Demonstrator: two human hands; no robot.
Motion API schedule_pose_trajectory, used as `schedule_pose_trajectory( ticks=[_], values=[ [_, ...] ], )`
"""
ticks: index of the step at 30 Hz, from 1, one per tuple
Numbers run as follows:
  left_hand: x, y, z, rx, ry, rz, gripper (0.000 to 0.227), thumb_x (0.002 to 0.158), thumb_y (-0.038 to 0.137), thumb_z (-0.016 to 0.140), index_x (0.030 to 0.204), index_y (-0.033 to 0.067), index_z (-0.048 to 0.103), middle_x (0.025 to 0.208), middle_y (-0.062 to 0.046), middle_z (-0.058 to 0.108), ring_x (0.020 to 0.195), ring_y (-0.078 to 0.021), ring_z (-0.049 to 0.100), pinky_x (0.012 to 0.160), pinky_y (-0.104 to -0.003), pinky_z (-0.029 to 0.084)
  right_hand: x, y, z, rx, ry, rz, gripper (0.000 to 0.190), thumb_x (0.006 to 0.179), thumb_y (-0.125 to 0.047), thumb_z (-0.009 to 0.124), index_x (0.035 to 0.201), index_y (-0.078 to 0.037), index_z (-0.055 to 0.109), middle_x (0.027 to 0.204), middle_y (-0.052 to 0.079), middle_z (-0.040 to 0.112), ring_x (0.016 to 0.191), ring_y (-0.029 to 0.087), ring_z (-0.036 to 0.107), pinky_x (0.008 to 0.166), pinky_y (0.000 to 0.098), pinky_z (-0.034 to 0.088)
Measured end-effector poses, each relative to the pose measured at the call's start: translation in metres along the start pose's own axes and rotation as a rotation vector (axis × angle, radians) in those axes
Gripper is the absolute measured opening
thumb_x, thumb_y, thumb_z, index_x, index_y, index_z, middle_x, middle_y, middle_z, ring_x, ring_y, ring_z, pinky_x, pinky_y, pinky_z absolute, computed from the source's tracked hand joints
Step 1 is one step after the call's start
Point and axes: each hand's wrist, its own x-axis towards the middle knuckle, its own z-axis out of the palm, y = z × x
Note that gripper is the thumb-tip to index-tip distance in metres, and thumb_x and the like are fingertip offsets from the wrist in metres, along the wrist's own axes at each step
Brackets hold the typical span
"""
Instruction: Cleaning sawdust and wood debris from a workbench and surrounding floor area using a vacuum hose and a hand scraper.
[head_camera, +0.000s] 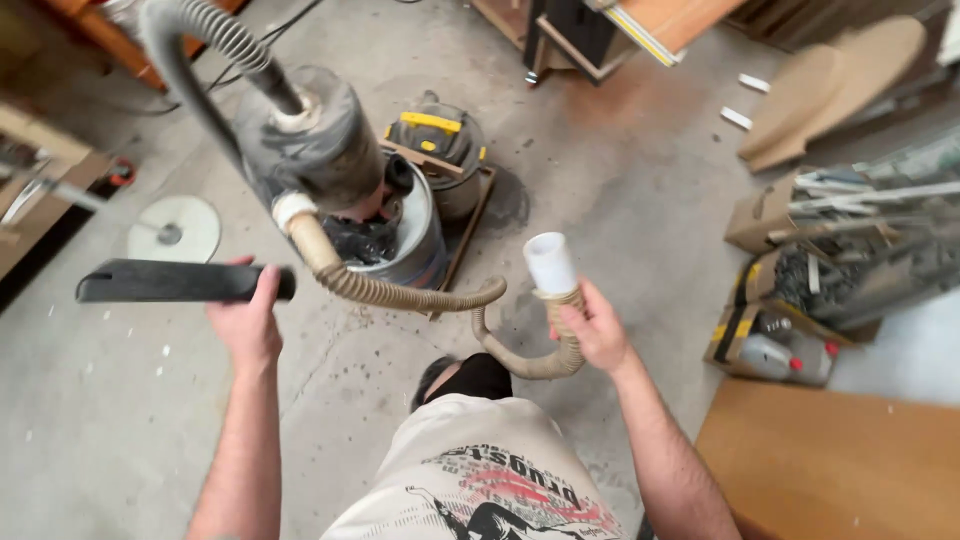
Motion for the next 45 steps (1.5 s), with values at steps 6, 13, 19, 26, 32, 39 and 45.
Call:
schedule_pose_trajectory(
  ticks=[6,13,19,26,32,39,45],
  values=[
    [-0.097,0.11,0.145,-0.236,-0.186,-0.018,0.022,0.089,0.021,0.084,0.107,0.0111,0.075,0.095,-0.003,0.065,0.091,-0.0142,0.059,0.092,-0.034,0.049,0.033,-0.055,0.007,-0.502,-0.263,-0.023,0.043,0.089,-0.03,0.077,0.125,-0.009,0.065,0.08,0.018,0.076,0.071,0.025,0.075,0.066,0.0408,0.06],
    [-0.105,0.11,0.295,-0.399,-0.337,-0.171,0.021,0.094,0.026,0.081,0.102,0.0084,0.073,0.087,-0.001,0.062,0.085,-0.0108,0.056,0.082,-0.031,0.05,0.099,-0.046,-0.056,-0.805,-0.133,-0.19,0.048,0.092,-0.044,0.074,0.129,-0.015,0.064,0.098,0.014,0.075,0.09,0.035,0.075,0.077,0.0456,0.062],
    [-0.076,0.106,0.386,-0.242,-0.415,-0.198,0.042,0.094,0.032,0.079,0.113,-0.0039,0.07,0.108,-0.022,0.072,0.107,-0.0277,0.068,0.097,-0.05,0.05,0.176,-0.062,-0.094,-1.087,-0.077,-0.247,0.051,0.089,-0.045,0.076,0.128,-0.014,0.063,0.094,0.011,0.072,0.082,0.034,0.075,0.069,0.048,0.063],
    [-0.033,0.125,0.479,-0.501,-0.554,-0.089,0.016,0.09,0.017,0.083,0.085,0.0089,0.07,0.073,0.002,0.065,0.072,-0.0055,0.057,0.073,-0.028,0.053,0.255,-0.056,-0.14,-0.642,-0.175,0.16,0.034,0.087,-0.033,0.081,0.106,-0.01,0.064,0.061,0.008,0.068,0.058,0.022,0.072,0.057,0.0355,0.058],
    [0.015,0.128,0.547,-0.286,-0.611,-0.074,0.029,0.082,0.029,0.089,0.092,0.01,0.07,0.079,-0.004,0.071,0.077,-0.0107,0.062,0.068,-0.031,0.052,0.329,-0.016,-0.177,-0.497,-0.212,0.169,0.031,0.091,-0.03,0.077,0.11,-0.011,0.061,0.06,0.003,0.07,0.057,0.014,0.069,0.058,0.0313,0.057],
    [0.087,0.131,0.579,-0.18,-0.715,0.285,0.051,0.098,0.027,0.073,0.143,0.0084,0.056,0.119,-0.014,0.07,0.104,-0.0237,0.069,0.093,-0.04,0.057,0.418,0.047,-0.258,0.008,-0.164,0.062,0.039,0.102,-0.02,0.06,0.131,-0.005,0.04,0.098,0.02,0.072,0.071,0.026,0.074,0.062,0.0385,0.063],
    [0.115,-0.027,0.553,0.463,-0.276,-0.243,0.04,0.097,0.049,0.074,0.121,0.0175,0.073,0.109,-0.01,0.075,0.106,-0.0296,0.071,0.092,-0.043,0.056,0.495,0.065,-0.349,0.128,-0.008,0.226,0.029,0.106,-0.017,0.049,0.129,-0.004,0.037,0.092,0.016,0.064,0.065,0.027,0.07,0.056,0.04,0.064]
  ],
)
